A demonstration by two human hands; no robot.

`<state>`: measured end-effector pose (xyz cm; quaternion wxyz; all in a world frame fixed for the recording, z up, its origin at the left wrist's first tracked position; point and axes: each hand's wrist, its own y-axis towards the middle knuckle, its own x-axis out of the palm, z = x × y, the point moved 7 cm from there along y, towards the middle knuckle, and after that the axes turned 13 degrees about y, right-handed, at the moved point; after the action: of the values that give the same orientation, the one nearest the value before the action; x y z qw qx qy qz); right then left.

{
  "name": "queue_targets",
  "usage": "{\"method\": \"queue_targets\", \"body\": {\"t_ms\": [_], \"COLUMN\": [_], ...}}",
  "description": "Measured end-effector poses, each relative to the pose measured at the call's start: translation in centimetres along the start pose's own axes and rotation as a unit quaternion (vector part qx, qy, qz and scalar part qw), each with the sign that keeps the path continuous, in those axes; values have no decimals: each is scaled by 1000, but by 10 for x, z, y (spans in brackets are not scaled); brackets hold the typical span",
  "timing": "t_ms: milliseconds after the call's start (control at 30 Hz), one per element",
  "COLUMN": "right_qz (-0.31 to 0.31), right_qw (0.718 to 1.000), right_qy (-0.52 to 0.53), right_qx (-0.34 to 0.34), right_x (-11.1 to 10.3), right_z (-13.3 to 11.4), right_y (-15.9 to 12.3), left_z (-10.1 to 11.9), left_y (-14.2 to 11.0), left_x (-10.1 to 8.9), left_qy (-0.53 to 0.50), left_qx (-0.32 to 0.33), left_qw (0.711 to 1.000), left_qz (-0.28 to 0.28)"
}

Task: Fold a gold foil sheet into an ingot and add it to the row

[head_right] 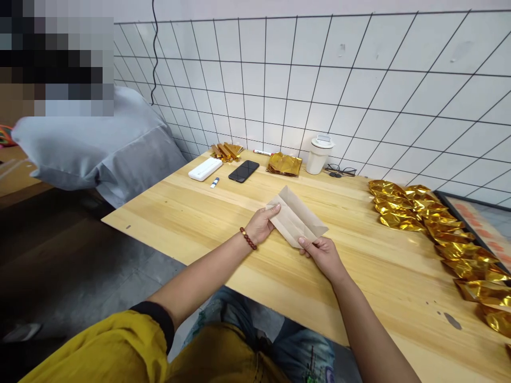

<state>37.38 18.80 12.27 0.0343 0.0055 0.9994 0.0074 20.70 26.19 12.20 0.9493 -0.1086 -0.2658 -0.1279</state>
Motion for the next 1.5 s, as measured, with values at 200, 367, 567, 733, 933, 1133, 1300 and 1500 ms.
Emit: {"method": "queue_targets", "body": {"t_ms": [200, 367, 567, 733, 933, 1133, 1300, 1500], "right_qz": [-2, 30, 110, 158, 175, 180, 182, 125], "right_qw": [1000, 999, 990, 969, 951, 947, 944, 963], "right_qy": [8, 5, -27, 21, 34, -5, -38, -40], "right_qx": [18, -9, -82, -187, -251, -267, -274, -234], "right_x": [2, -4, -18, -28, -33, -34, -33, -22], "right_z": [-1, -3, -7, -20, -31, -32, -32, -21], "right_y": [0, 1, 0, -6, -12, -15, -11, -3], "left_z": [3, 5, 5, 7, 12, 11, 10, 6], "left_y": [6, 7, 5, 2, -5, -7, -2, 4], "left_x": [-7, -9, -8, -7, 2, 4, -1, -9], "left_qy": [-17, -40, -30, -2, 48, 68, 30, -13], "left_qx": [14, 9, -5, 8, 33, 41, 31, 3], "left_qw": [1000, 999, 999, 1000, 997, 994, 997, 999], "left_qz": [-3, -20, -28, -27, -57, -74, -58, -33]}}
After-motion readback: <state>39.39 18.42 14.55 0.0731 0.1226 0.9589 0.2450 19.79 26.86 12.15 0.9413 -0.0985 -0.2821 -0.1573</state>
